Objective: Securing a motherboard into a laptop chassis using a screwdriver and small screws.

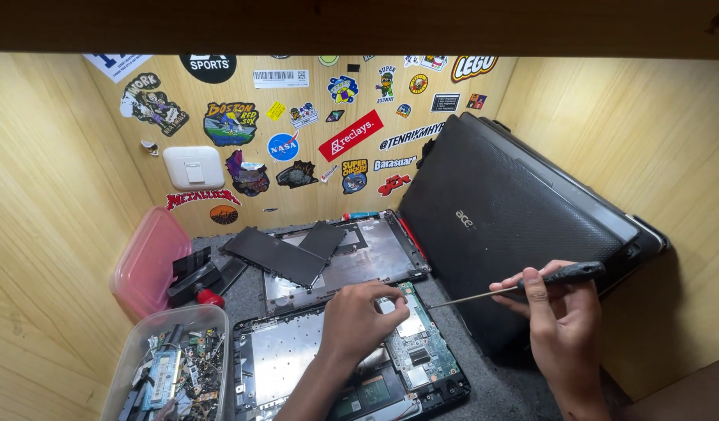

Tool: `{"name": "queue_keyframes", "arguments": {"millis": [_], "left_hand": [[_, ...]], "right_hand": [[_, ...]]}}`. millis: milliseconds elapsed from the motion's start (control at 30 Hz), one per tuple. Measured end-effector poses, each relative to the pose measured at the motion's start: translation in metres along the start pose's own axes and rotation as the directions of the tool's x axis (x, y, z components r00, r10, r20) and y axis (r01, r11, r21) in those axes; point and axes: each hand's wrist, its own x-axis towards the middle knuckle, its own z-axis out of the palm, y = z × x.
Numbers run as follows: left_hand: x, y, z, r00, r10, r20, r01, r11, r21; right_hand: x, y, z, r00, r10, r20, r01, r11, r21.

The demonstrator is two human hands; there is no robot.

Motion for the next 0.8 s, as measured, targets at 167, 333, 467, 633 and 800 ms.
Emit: {"name": "queue_keyframes", "arguments": {"millis": [167,333,467,633,800], "left_hand": [[0.003,0.001,-0.010,0.992,-0.108,0.069,0.107,0.994,0.019],[0.003,0.002,-0.008,0.993,-0.036,0.110,0.039,0.999,-0.019],[0.000,0.007,-0.008,0.993,-0.017,0.117,0.021,0.999,-0.035],[-0.002,0.007,-0.007,0.994,-0.007,0.112,0.011,0.999,-0.040],[0.000,0.004,-0.008,0.995,-0.017,0.096,0.023,0.998,-0.060]], "right_hand": [[0.000,0.000,-0.006,1.000,-0.004,0.025,0.003,0.999,0.033],[-0.004,0.004,-0.014,0.998,-0.063,-0.004,0.064,0.995,0.079],[-0.006,0.007,-0.017,0.998,-0.063,0.005,0.063,0.995,0.084],[-0.014,0.018,-0.012,0.998,-0.050,-0.022,0.052,0.992,0.115],[-0.031,0.039,0.003,0.984,-0.043,-0.171,0.079,0.975,0.209]]}}
